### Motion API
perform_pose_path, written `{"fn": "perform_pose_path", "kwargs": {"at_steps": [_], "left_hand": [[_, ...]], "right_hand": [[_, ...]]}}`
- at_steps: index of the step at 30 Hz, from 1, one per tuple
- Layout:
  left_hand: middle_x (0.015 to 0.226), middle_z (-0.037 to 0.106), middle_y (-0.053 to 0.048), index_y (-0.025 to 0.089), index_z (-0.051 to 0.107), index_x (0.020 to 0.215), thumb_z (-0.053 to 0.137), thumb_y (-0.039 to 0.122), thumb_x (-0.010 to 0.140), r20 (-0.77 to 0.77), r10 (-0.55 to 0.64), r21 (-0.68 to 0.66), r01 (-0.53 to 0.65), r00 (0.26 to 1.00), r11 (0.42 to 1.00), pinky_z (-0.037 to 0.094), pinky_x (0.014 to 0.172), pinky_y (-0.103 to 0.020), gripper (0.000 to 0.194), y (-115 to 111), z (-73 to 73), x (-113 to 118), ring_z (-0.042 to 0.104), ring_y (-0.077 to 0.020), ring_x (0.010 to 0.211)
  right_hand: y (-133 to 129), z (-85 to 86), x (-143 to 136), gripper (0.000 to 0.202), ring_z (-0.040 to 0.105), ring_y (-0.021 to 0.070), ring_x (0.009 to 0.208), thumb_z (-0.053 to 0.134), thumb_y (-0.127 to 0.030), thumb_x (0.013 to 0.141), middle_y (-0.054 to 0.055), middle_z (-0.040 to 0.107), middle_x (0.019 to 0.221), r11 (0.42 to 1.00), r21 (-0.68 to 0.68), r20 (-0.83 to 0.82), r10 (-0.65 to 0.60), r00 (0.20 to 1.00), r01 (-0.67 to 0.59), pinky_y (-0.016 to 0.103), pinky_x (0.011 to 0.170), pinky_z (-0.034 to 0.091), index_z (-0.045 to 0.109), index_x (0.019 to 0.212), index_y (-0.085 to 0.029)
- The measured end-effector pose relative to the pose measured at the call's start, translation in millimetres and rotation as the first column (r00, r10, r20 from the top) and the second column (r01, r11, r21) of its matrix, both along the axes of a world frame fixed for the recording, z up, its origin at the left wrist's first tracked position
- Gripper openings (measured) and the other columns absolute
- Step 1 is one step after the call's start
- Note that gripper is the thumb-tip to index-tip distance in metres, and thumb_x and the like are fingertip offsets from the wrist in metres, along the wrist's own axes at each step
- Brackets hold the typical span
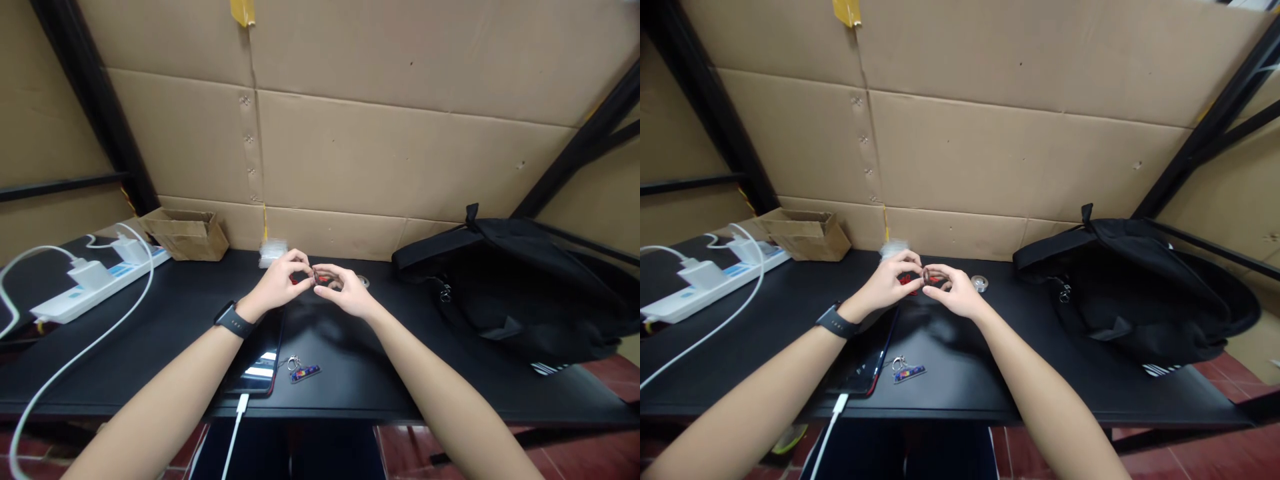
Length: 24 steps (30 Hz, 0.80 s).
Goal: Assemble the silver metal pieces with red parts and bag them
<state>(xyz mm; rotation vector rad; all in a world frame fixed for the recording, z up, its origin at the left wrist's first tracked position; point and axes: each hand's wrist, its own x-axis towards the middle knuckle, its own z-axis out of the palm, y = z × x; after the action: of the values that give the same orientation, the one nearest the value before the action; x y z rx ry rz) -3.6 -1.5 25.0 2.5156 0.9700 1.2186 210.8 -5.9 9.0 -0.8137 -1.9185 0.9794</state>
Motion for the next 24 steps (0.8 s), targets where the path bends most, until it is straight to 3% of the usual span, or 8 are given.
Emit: {"fn": "perform_pose_path", "kwargs": {"at_steps": [4, 6, 9, 12, 15, 20, 24], "left_hand": [[0.106, 0.059, -0.006, 0.022, 0.075, 0.092, 0.062, 0.038, 0.093, -0.125, 0.091, 0.025, -0.088, 0.988, 0.996, 0.048, 0.097, -0.035, 0.02, 12, -1.0, -18, 0.06, -0.0208, 0.1], [0.108, 0.059, -0.006, 0.023, 0.076, 0.091, 0.064, 0.039, 0.092, -0.213, 0.136, 0.017, -0.136, 0.967, 0.991, 0.047, 0.099, -0.036, 0.02, 21, -6.3, -30, 0.06, -0.0213, 0.101], [0.11, 0.058, -0.005, 0.025, 0.079, 0.089, 0.069, 0.039, 0.089, -0.325, 0.165, -0.014, -0.179, 0.931, 0.984, 0.047, 0.097, -0.033, 0.018, 34, -16.9, -44, 0.06, -0.0206, 0.099], [0.109, 0.059, -0.005, 0.026, 0.081, 0.09, 0.072, 0.038, 0.087, -0.378, 0.17, -0.043, -0.201, 0.91, 0.979, 0.047, 0.093, -0.032, 0.015, 40, -24.6, -51, 0.061, -0.0203, 0.097], [0.109, 0.06, -0.006, 0.026, 0.081, 0.091, 0.072, 0.039, 0.085, -0.393, 0.185, -0.06, -0.225, 0.901, 0.972, 0.047, 0.093, -0.032, 0.017, 40, -25.3, -52, 0.061, -0.0213, 0.098], [0.11, 0.064, -0.007, 0.025, 0.078, 0.1, 0.061, 0.043, 0.091, -0.375, 0.196, -0.103, -0.251, 0.906, 0.963, 0.047, 0.098, -0.034, 0.026, 34, -16.6, -50, 0.062, -0.0226, 0.102], [0.109, 0.069, -0.009, 0.022, 0.075, 0.103, 0.048, 0.036, 0.096, -0.424, 0.225, -0.09, -0.288, 0.877, 0.953, 0.047, 0.099, -0.034, 0.031, 35, -13.4, -50, 0.064, -0.0232, 0.103]], "right_hand": [[10, 2.4, 11, 0.044, 0.069, 0.0212, 0.106, 0.072, -0.035, 0.084, 0.01, 0.072, 0.123, 0.994, 0.041, 0.056, -0.108, 0.993, 0.106, 0.031, 0.08, 0.058, 0.064, 0.125, -0.021], [17, 4.8, 25, 0.042, 0.07, 0.0208, 0.101, 0.07, -0.034, 0.085, 0.009, 0.073, 0.119, 0.972, 0.127, 0.135, -0.214, 0.967, 0.197, 0.03, 0.077, 0.057, 0.065, 0.124, -0.021], [29, 8.0, 52, 0.04, 0.07, 0.0221, 0.098, 0.073, -0.03, 0.079, 0.008, 0.075, 0.11, 0.896, 0.315, 0.329, -0.411, 0.85, 0.312, 0.034, 0.086, 0.055, 0.069, 0.118, -0.021], [39, 8.3, 78, 0.041, 0.071, 0.0246, 0.099, 0.077, -0.028, 0.073, 0.01, 0.076, 0.11, 0.845, 0.364, 0.461, -0.529, 0.713, 0.392, 0.034, 0.091, 0.054, 0.072, 0.112, -0.02], [47, 5.5, 94, 0.036, 0.071, 0.0236, 0.094, 0.078, -0.028, 0.07, 0.009, 0.077, 0.105, 0.843, 0.348, 0.541, -0.538, 0.646, 0.411, 0.031, 0.086, 0.054, 0.075, 0.104, -0.02], [53, -2.1, 101, 0.024, 0.071, 0.0203, 0.083, 0.073, -0.024, 0.071, 0.006, 0.078, 0.091, 0.9, 0.258, 0.628, -0.433, 0.646, 0.352, 0.026, 0.075, 0.052, 0.078, 0.094, -0.018], [58, -8.0, 103, 0.029, 0.072, 0.021, 0.084, 0.075, -0.025, 0.07, 0.006, 0.079, 0.095, 0.911, 0.231, 0.648, -0.405, 0.644, 0.341, 0.027, 0.075, 0.052, 0.079, 0.098, -0.018]]}}
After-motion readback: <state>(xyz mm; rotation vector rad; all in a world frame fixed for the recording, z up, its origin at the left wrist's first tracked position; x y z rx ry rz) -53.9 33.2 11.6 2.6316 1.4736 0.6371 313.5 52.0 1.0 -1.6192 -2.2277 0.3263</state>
